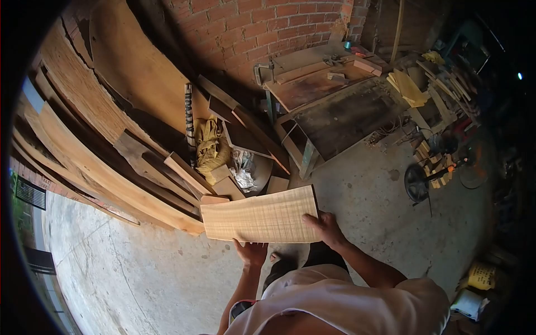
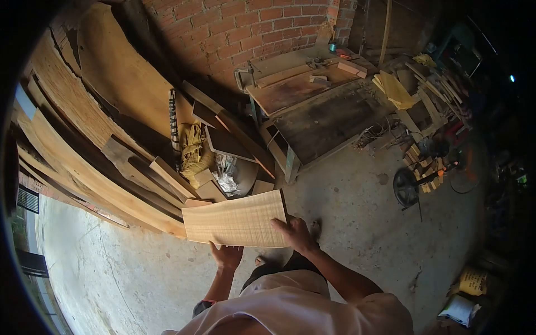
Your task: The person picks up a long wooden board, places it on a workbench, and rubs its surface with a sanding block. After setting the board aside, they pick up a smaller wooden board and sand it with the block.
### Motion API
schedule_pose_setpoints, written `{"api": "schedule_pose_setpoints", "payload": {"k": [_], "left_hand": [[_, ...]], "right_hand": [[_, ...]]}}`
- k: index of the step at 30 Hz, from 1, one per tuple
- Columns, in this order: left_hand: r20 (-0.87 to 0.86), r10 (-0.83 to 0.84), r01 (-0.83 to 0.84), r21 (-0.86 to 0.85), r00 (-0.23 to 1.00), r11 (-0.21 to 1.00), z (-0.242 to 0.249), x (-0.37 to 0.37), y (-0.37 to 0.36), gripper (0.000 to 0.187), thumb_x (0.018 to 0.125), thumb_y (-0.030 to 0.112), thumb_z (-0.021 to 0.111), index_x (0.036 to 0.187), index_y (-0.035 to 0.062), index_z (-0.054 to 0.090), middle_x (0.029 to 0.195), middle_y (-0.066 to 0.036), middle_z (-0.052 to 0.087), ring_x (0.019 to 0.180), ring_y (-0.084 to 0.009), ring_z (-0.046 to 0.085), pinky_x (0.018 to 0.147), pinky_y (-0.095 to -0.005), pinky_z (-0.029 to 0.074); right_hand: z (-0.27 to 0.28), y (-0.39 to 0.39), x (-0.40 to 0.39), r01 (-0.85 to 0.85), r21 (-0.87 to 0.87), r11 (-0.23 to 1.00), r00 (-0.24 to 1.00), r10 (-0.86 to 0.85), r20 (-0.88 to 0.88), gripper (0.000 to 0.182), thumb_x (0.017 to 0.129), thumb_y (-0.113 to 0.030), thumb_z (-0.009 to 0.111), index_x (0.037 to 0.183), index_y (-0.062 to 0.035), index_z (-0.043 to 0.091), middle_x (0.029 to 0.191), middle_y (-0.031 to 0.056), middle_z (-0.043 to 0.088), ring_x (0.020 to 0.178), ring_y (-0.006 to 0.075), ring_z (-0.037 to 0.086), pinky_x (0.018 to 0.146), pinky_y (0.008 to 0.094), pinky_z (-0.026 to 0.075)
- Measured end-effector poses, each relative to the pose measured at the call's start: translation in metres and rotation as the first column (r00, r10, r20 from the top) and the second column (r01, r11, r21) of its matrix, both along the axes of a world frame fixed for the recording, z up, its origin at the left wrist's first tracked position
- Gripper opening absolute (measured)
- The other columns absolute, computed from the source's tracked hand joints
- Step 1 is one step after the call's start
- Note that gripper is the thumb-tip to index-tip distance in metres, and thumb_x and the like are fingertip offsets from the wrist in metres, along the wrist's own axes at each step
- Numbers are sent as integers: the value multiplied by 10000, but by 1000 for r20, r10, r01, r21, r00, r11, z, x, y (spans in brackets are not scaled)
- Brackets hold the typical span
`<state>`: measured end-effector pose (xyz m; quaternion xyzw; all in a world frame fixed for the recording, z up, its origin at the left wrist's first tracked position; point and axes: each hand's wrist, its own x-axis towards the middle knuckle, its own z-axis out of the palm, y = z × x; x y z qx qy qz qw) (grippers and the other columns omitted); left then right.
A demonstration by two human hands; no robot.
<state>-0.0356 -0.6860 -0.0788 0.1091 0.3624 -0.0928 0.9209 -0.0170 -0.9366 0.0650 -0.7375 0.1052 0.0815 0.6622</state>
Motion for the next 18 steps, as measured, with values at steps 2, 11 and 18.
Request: {"api": "schedule_pose_setpoints", "payload": {"k": [2,11,18], "left_hand": [[132,-7,12,-37,991,999,40,31,-43,846,895,662,512,1509,123,294,1521,-125,349,1379,-310,375,1153,-486,287],[286,-313,169,433,906,885,76,134,-289,400,878,226,750,1204,51,597,1157,-60,661,1045,-194,627,938,-362,511],[256,-459,188,666,851,721,60,220,-417,415,868,287,765,1129,-8,636,1054,-88,702,921,-174,677,818,-328,561]], "right_hand": [[-7,-39,-19,81,-41,996,996,-83,-46,435,924,-399,634,1008,26,684,806,35,681,781,96,599,737,301,485],[-1,-244,-64,346,236,908,936,-318,-151,588,924,-415,642,1294,26,522,1156,108,606,998,167,606,817,365,532],[-18,-345,-22,530,313,788,843,-453,-290,543,913,-277,676,1373,-77,469,1192,71,579,989,223,627,740,363,567]]}}
